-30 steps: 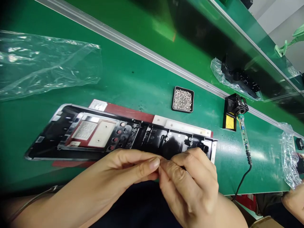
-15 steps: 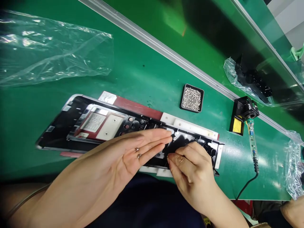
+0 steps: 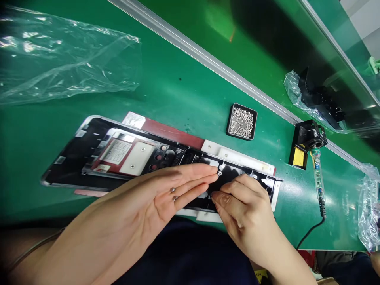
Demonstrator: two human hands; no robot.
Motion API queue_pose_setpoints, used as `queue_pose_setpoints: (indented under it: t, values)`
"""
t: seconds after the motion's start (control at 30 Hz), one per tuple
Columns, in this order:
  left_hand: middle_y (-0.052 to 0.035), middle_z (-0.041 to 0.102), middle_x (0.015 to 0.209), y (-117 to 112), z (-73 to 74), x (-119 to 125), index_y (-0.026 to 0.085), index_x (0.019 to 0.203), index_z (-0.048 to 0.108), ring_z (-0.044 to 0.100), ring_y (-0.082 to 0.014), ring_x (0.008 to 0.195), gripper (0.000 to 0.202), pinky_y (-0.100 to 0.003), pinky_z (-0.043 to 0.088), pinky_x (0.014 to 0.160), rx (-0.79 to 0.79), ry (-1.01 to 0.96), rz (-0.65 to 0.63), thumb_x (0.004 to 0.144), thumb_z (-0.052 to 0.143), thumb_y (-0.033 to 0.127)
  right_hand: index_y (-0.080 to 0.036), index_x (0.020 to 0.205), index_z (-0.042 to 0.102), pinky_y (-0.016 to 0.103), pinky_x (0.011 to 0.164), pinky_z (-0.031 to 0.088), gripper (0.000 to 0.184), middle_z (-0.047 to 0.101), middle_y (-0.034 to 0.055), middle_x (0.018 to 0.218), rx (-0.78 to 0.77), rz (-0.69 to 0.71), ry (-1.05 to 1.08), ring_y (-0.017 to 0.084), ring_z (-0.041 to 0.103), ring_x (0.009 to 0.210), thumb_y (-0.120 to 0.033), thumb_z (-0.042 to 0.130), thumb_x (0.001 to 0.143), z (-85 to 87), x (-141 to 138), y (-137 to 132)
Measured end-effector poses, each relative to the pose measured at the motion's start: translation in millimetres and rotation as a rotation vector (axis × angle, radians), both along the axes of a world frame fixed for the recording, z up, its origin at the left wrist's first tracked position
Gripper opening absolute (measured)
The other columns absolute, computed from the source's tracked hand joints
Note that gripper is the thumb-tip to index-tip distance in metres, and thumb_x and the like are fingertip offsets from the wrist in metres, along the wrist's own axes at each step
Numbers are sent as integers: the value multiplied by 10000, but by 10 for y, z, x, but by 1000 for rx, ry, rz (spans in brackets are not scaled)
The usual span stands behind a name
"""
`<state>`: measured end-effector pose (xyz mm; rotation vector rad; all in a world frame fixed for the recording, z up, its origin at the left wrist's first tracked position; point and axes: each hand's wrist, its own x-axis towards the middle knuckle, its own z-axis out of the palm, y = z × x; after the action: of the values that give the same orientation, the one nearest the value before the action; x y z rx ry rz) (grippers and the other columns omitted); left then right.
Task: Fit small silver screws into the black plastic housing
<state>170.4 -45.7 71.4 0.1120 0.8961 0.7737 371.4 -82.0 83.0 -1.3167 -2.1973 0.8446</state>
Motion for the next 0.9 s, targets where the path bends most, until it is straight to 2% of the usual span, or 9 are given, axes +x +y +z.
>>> queue_pose_setpoints:
  t: [0.13, 0.23, 0.33, 0.47, 0.57, 0.67, 0.73, 0.83, 0.9]
  values:
    - [-100, 795, 1167, -20, -16, 22, 193, 914, 856, 737, -288, 1190, 279, -239, 631, 992, -17, -6, -12, 700, 901, 366, -120, 1122, 705, 352, 751, 484, 172, 663, 58, 1054, 42, 47, -8, 212, 541, 889, 12, 599, 1094, -35, 45, 24]
    - [-100, 797, 1158, -24, -28, 49, 193, 891, 854, 746, -284, 1165, 279, -240, 637, 978, -25, -9, -11, 672, 924, 352, -103, 1121, 695, 357, 724, 474, 156, 676, 71, 1067, 137, 70, -65, 221, 554, 889, 24, 612, 1083, -46, 80, -1]
    - [-86, 794, 1180, -16, -32, 48, 209, 898, 854, 734, -280, 1196, 276, -245, 632, 997, -41, -26, 1, 686, 933, 368, -72, 1170, 694, 355, 730, 471, 179, 675, 80, 1096, 171, 24, -81, 207, 571, 899, 58, 627, 1066, 17, 81, -61]
    - [-46, 787, 1221, -18, -35, 20, 239, 958, 857, 690, -257, 1283, 276, -217, 608, 1030, -29, -79, -80, 754, 897, 421, -56, 1162, 698, 340, 717, 493, 232, 674, 91, 1060, 230, -51, -32, 203, 598, 889, 111, 646, 1009, 139, 7, -129]
    - [-25, 782, 1237, -35, -40, -14, 260, 1029, 851, 677, -224, 1291, 273, -199, 585, 1042, -12, -175, -139, 815, 862, 429, -38, 1183, 697, 347, 762, 526, 252, 657, 105, 1054, 177, -34, 16, 210, 609, 905, 123, 641, 998, 142, -82, -159]
    - [-37, 770, 1269, -49, -42, -59, 254, 1107, 833, 674, -215, 1279, 254, -234, 572, 1063, 13, -225, -166, 913, 775, 408, -31, 1242, 705, 384, 888, 547, 235, 644, 134, 1113, 121, -17, 56, 246, 628, 1023, 74, 626, 1048, 81, -177, -158]
    - [-47, 761, 1285, -55, -47, -77, 249, 1160, 818, 659, -223, 1294, 271, -270, 557, 1096, 31, -237, -194, 957, 723, 401, -16, 1217, 714, 366, 888, 544, 183, 645, 131, 1096, 125, -17, 86, 238, 632, 1030, 43, 616, 1075, 48, -234, -134]
    - [-45, 747, 1313, -82, -79, -60, 258, 1207, 802, 620, -237, 1344, 297, -306, 517, 1160, 73, -259, -236, 970, 707, 410, 11, 1168, 723, 325, 898, 546, 146, 649, 127, 1086, 113, 2, 91, 214, 633, 1034, 22, 596, 1097, 40, -282, -88]
    - [-39, 743, 1316, -114, -121, -27, 271, 1207, 802, 606, -253, 1362, 323, -328, 501, 1185, 108, -283, -219, 949, 736, 454, 13, 1194, 721, 328, 946, 542, 158, 647, 133, 1119, 105, 16, 82, 219, 626, 1074, 17, 591, 1103, 53, -280, -71]
